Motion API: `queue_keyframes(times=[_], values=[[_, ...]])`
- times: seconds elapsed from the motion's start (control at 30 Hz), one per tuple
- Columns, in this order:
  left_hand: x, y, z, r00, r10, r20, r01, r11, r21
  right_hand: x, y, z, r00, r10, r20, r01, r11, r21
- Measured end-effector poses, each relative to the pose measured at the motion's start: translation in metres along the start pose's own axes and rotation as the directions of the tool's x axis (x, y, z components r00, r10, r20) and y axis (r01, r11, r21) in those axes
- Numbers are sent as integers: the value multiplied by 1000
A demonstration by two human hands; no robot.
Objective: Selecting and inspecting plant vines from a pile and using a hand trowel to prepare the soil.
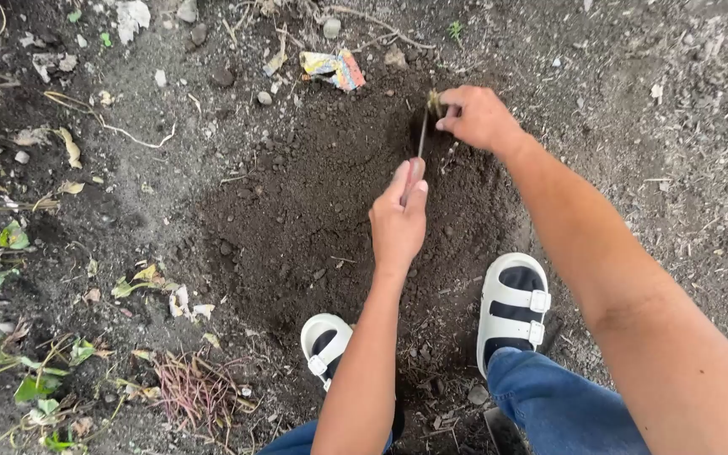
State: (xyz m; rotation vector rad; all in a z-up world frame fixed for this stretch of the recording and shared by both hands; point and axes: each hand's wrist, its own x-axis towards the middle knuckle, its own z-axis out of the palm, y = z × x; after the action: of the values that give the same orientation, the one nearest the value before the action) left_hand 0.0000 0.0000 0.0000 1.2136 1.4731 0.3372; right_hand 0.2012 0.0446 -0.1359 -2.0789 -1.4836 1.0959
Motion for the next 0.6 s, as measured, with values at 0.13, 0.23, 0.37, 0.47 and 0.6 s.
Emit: queue_keyframes(times=[0.13,0.23,0.37,0.47,0.6], values=[[-7,0,-4,999,-2,38,1,1000,26,2,-22,-10,999,-37,17,37,999,-9],[-10,-6,-4,1000,11,6,-11,1000,14,1,-31,-10,1000,-6,14,6,1000,-29],[-1,-36,8,999,36,-6,-37,974,-223,5,-33,-15,990,108,92,-106,994,-24],[1,-41,10,1000,16,-1,-16,983,-181,-2,-37,-21,985,145,90,-144,989,-13],[-30,13,-23,996,-89,-21,89,996,-12,-15,-55,-35,956,234,175,-231,972,-42]])
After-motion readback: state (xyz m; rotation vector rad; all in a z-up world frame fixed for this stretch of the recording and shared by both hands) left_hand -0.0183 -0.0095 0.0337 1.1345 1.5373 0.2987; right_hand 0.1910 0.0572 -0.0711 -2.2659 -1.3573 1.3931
